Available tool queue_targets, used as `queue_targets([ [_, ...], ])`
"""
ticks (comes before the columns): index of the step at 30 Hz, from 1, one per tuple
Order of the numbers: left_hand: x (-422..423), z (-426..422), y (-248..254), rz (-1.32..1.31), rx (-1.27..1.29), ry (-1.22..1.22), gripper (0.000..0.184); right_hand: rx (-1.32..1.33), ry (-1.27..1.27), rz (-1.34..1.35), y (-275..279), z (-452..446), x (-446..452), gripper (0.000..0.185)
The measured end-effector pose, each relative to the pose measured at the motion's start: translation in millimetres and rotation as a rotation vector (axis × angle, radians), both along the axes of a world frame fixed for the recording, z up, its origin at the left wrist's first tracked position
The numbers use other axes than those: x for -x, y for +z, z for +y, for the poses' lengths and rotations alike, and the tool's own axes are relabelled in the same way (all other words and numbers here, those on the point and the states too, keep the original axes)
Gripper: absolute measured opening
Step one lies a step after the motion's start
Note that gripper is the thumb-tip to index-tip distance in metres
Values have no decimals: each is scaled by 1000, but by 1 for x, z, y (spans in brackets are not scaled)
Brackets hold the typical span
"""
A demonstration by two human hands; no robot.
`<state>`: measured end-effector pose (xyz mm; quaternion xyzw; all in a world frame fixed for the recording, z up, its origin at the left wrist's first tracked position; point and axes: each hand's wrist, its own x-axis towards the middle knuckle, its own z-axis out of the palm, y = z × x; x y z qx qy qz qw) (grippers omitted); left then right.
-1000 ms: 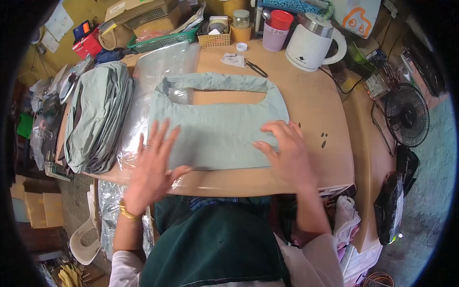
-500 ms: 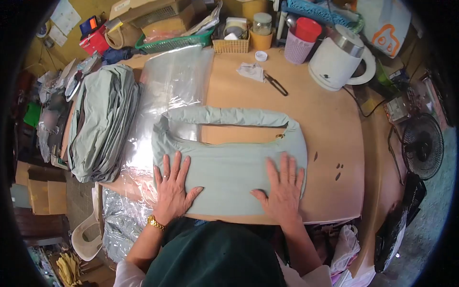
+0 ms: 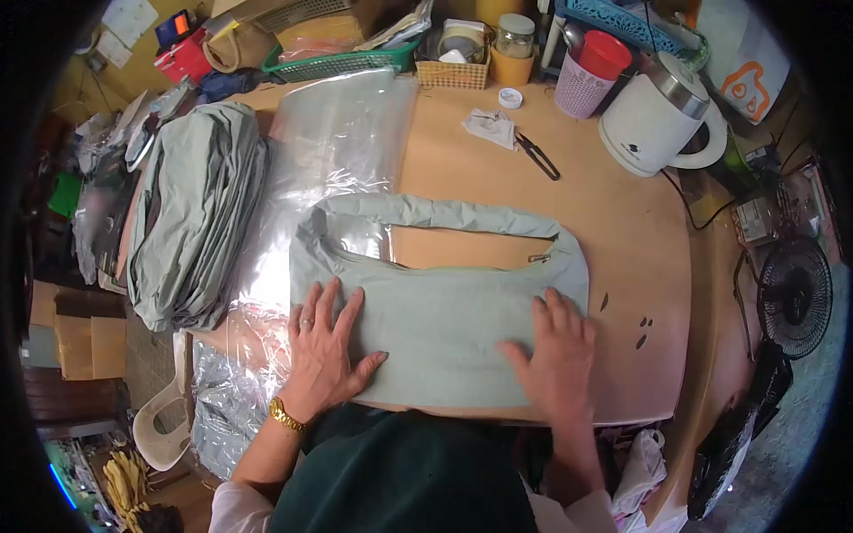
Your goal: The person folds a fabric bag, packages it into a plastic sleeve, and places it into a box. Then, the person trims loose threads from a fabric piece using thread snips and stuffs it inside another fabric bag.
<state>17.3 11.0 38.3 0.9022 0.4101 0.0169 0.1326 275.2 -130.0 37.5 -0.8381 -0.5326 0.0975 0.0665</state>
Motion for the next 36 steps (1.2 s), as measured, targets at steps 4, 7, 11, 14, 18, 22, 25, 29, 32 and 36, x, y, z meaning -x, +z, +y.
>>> queue_targets([
  [4,-40,9,10,-228,-51,-27,73,-400,274,211,12,56,1,57],
  [7,-43,17,-38,-121,-197,-94,77,-527,227,5,-52,85,-27,52],
  [11,-30,10,-44,-67,-163,-111,84,-261,-78,324,-42,83,-61,56],
  [14,-20,9,-48,-137,-87,-34,92,-355,194,58,-63,71,-49,58],
  [18,-18,9,-47,-107,-87,12,99,-213,148,15,-57,70,-43,56],
  [22,-16,9,-47,-112,-88,12,100,-185,142,-17,-59,71,-45,54],
  [25,-16,10,-47,-113,-82,2,101,-254,177,-19,-57,73,-44,51],
  [29,-17,8,-44,-274,-170,47,90,-166,140,46,-45,73,-37,50],
  [32,-1,-3,-67,-379,-87,-159,71,-206,180,3,-34,71,-27,51],
  [36,-20,-3,-41,-259,-69,-172,61,-281,425,4,-16,45,31,60],
])
